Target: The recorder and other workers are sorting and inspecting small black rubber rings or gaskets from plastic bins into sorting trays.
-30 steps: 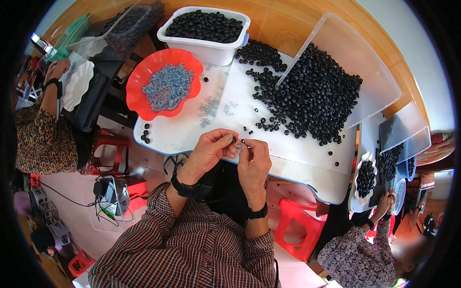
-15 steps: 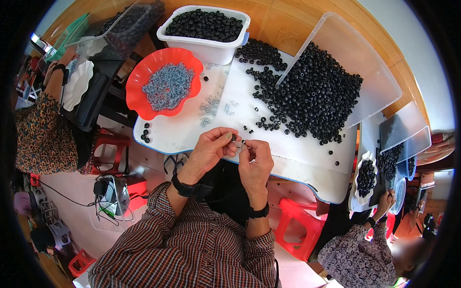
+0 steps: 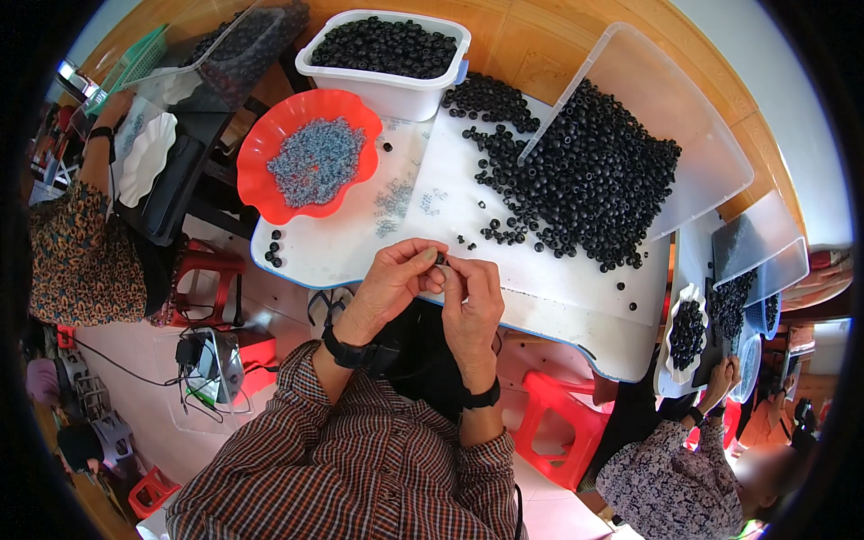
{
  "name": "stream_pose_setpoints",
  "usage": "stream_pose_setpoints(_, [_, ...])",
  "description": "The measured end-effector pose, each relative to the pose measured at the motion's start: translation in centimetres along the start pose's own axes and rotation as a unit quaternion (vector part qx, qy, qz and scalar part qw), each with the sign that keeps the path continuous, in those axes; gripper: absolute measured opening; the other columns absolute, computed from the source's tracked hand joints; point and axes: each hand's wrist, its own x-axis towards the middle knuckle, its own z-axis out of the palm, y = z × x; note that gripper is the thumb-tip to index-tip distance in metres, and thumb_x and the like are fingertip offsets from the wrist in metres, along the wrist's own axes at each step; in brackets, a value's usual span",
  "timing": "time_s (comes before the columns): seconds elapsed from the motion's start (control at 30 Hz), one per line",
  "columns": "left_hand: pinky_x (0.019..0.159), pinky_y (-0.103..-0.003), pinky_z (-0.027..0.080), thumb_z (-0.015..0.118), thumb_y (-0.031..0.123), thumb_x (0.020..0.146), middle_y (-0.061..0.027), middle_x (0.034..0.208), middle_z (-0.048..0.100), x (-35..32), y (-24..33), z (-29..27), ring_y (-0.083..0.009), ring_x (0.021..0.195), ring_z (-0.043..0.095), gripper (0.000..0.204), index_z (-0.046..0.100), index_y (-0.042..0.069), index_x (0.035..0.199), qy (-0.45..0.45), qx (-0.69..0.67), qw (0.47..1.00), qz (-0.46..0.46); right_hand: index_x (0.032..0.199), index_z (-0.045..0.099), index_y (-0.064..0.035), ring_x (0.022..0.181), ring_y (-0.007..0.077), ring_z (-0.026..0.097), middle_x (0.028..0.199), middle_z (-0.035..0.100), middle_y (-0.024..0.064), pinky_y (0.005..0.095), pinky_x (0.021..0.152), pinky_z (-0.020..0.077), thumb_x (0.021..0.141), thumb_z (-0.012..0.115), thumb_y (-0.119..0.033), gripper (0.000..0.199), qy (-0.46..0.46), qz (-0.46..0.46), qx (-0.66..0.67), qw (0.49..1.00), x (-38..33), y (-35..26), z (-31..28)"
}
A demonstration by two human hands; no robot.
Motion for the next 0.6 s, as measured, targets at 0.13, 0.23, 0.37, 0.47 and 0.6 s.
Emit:
stream_pose_setpoints(0.13, [0.069,-0.026,0.058,0.057,0.014,0.099,-0.0076,0.089,0.068,0.0,0.0,0.2,-0.0128,0.074,0.067,0.024,0.063,-0.003,0.115,0.001,0.001,1.0,0.0,0.1,0.066,0.0005,0.072,0.0152,0.063,0.09,0.064,0.0102,0.025,0.058,0.0497,0.087,0.067,0.002,0.013,0.017,0.013,0.035,0.999,-0.4,1.6,0.2])
stream_pose_setpoints(0.23, [0.069,-0.026,0.057,0.058,0.014,0.099,-0.0074,0.09,0.068,0.1,-0.1,0.1,-0.0126,0.073,0.067,0.024,0.063,-0.003,0.115,-0.005,0.0,1.0,0.001,0.102,0.065,0.0016,0.069,0.012,0.062,0.087,0.066,0.008,0.0232,0.058,0.0494,0.09,0.067,-0.001,0.012,0.017,0.137,0.134,0.981,-1.1,2.0,0.5])
stream_pose_setpoints(0.37, [0.068,-0.025,0.057,0.058,0.016,0.099,-0.0069,0.09,0.069,0.0,0.0,-0.2,-0.0122,0.073,0.066,0.024,0.064,-0.003,0.114,-0.02,-0.012,1.0,0.001,0.103,0.064,0.0021,0.066,0.009,0.061,0.084,0.068,0.0057,0.0215,0.057,0.0487,0.093,0.065,-0.005,0.012,0.005,0.182,0.155,0.971,-1.0,1.6,0.4])
stream_pose_setpoints(0.47, [0.067,-0.026,0.055,0.057,0.017,0.099,-0.0073,0.091,0.068,-0.1,0.2,0.1,-0.0125,0.072,0.064,0.025,0.064,-0.003,0.114,0.002,-0.009,1.0,-0.007,0.102,0.065,0.0012,0.065,0.0077,0.06,0.082,0.068,0.0047,0.0206,0.055,0.0472,0.094,0.065,-0.007,0.012,0.009,0.198,0.185,0.963,-0.9,1.7,0.3])
stream_pose_setpoints(0.6, [0.067,-0.026,0.055,0.058,0.017,0.099,-0.0076,0.093,0.069,-0.1,0.2,0.0,-0.0124,0.073,0.065,0.025,0.064,-0.003,0.113,0.002,-0.012,1.0,-0.009,0.102,0.065,0.0009,0.064,0.0066,0.059,0.083,0.067,0.0043,0.0198,0.054,0.0457,0.095,0.064,-0.009,0.012,0.004,0.2,0.229,0.953,-0.9,1.5,0.2])
